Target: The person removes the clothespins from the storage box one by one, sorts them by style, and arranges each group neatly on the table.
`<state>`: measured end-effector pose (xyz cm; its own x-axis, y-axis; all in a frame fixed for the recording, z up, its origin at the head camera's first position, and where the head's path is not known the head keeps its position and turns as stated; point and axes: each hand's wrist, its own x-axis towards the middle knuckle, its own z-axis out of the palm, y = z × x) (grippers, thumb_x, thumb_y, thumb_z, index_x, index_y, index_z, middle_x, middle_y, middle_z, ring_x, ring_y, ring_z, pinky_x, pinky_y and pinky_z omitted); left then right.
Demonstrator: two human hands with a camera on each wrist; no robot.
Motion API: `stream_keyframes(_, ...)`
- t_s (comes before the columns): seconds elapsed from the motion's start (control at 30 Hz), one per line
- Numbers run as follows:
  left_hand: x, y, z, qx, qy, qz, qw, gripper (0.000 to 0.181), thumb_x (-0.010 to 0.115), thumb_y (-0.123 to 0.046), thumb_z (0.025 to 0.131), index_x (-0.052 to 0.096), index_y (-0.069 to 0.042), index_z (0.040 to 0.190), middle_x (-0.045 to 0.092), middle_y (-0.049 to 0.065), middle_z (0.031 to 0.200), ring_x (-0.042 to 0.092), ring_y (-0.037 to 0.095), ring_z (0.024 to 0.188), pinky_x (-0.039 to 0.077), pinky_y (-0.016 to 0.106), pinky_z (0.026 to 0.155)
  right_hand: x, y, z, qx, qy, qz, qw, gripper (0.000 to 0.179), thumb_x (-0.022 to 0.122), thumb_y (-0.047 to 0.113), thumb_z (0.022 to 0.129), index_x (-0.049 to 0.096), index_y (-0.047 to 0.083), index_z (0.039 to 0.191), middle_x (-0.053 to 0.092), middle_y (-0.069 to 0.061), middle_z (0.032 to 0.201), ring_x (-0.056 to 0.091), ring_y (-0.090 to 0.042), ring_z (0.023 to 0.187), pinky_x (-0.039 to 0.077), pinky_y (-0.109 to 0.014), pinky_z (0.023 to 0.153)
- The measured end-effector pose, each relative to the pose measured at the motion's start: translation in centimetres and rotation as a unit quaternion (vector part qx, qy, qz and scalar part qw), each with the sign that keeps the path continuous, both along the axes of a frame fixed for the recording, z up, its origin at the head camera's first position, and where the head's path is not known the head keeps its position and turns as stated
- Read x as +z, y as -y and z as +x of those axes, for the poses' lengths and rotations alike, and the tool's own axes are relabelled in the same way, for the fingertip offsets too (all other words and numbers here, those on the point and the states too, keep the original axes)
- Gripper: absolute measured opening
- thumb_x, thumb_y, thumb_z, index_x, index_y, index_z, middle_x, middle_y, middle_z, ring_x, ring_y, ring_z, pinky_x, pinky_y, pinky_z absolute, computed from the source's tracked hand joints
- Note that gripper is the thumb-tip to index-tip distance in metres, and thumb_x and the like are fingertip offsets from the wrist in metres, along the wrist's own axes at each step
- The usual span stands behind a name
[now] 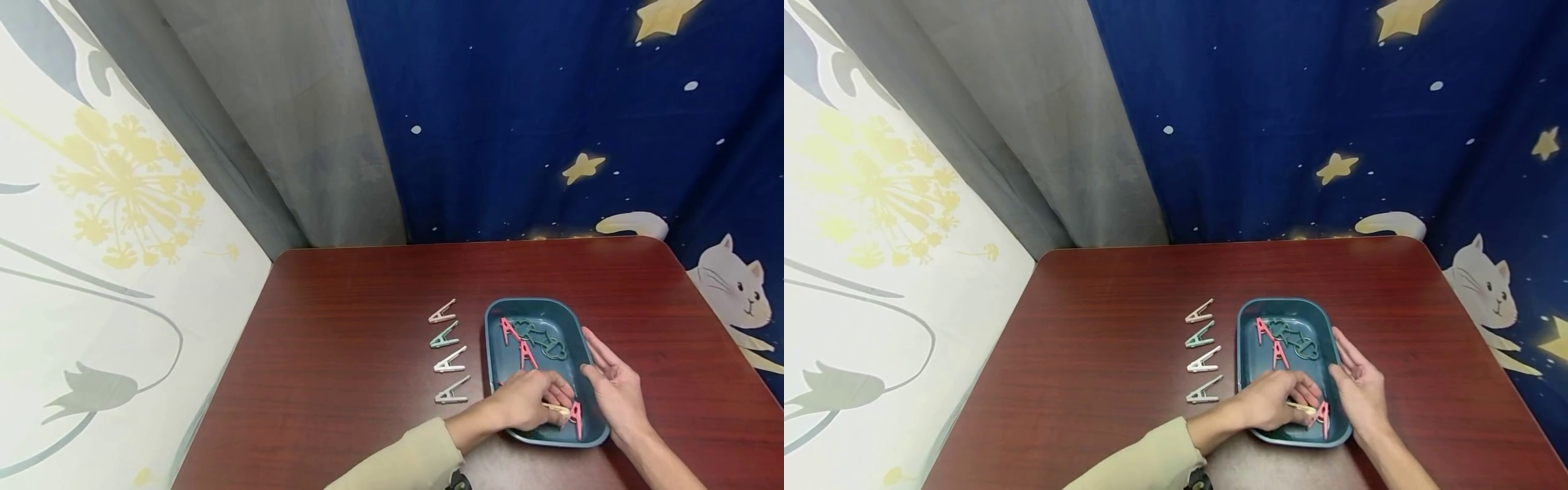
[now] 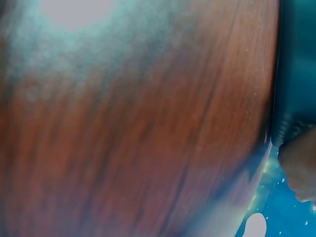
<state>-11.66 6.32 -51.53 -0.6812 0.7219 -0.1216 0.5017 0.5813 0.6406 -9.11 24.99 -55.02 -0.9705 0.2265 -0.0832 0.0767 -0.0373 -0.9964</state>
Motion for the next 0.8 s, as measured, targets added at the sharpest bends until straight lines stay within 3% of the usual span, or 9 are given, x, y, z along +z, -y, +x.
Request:
stream_keyframes(0.1, 0.0, 0.1, -0.2, 0.003, 0.014, 0.036, 0.9992, 0.028, 0.081, -0.022, 0.096, 0.075, -0.021, 0.123, 0.076, -0.023, 0.101, 0.054, -0.027, 0.083, 0.038, 0.003, 0.086, 0.0, 0.0, 0.0, 0.000, 0.011, 0.016, 0.9998, 0.063, 0.057, -0.005, 0.104, 0.039, 0.006, 0.163, 0.049, 0.006, 0.151, 0.057, 0.020, 0.114, 0.045, -0.003, 0.089)
stream_keyframes(0.23, -0.2, 0.3, -0.1, 0.017, 0.001, 0.091, 0.9957, 0.024, 0.078, -0.022, 0.099, 0.076, -0.023, 0.123, 0.077, -0.022, 0.103, 0.054, -0.028, 0.088, 0.040, 0.001, 0.085, 0.0, 0.0, 0.0, -0.002, 0.018, 0.013, 0.9997, 0.063, 0.057, -0.004, 0.104, 0.039, 0.006, 0.164, 0.048, 0.004, 0.152, 0.057, 0.020, 0.114, 0.046, -0.004, 0.089)
stream_keyframes(0.33, -0.2, 0.4, -0.2, 0.027, -0.006, 0.141, 0.9897, 0.022, 0.075, -0.021, 0.102, 0.076, -0.021, 0.124, 0.078, -0.017, 0.106, 0.056, -0.027, 0.090, 0.044, 0.002, 0.084, 0.0, 0.0, -0.1, -0.003, 0.015, 0.003, 0.9999, 0.063, 0.057, -0.005, 0.104, 0.039, 0.006, 0.163, 0.048, 0.004, 0.151, 0.058, 0.018, 0.114, 0.048, -0.005, 0.087)
stream_keyframes(0.43, -0.2, 0.6, -0.1, 0.042, 0.014, 0.199, 0.9790, 0.023, 0.073, -0.018, 0.103, 0.075, -0.016, 0.126, 0.079, -0.011, 0.112, 0.060, -0.023, 0.094, 0.048, 0.005, 0.084, 0.0, 0.0, -0.1, -0.002, 0.009, -0.003, 0.9999, 0.063, 0.057, -0.005, 0.104, 0.039, 0.006, 0.163, 0.050, 0.006, 0.150, 0.059, 0.017, 0.114, 0.049, -0.006, 0.087)
stream_keyframes(0.5, -0.1, 0.7, -0.1, 0.056, 0.041, 0.246, 0.9668, 0.024, 0.071, -0.012, 0.103, 0.074, -0.012, 0.127, 0.080, -0.005, 0.115, 0.064, -0.019, 0.097, 0.051, 0.008, 0.084, 0.0, 0.0, -0.1, -0.002, 0.007, -0.005, 1.0000, 0.062, 0.057, -0.005, 0.105, 0.040, 0.007, 0.163, 0.050, 0.005, 0.150, 0.060, 0.016, 0.115, 0.049, -0.006, 0.087)
stream_keyframes(0.63, -0.1, 0.8, 0.1, 0.096, 0.083, 0.330, 0.9353, 0.025, 0.070, -0.006, 0.103, 0.072, -0.006, 0.128, 0.079, 0.002, 0.119, 0.067, -0.011, 0.103, 0.056, 0.015, 0.084, 0.0, 0.1, 0.0, -0.002, 0.012, 0.018, 0.9998, 0.061, 0.056, -0.003, 0.105, 0.041, 0.010, 0.163, 0.049, 0.003, 0.152, 0.059, 0.017, 0.115, 0.048, -0.005, 0.087)
stream_keyframes(0.8, 0.0, 1.3, 0.4, 0.135, 0.124, 0.426, 0.8858, 0.026, 0.070, -0.003, 0.102, 0.072, -0.001, 0.127, 0.078, 0.008, 0.120, 0.071, -0.001, 0.107, 0.058, 0.022, 0.089, 0.1, 0.1, 0.1, -0.005, 0.025, 0.033, 0.9991, 0.061, 0.056, -0.001, 0.106, 0.041, 0.012, 0.164, 0.048, 0.003, 0.153, 0.059, 0.018, 0.113, 0.049, -0.006, 0.086)
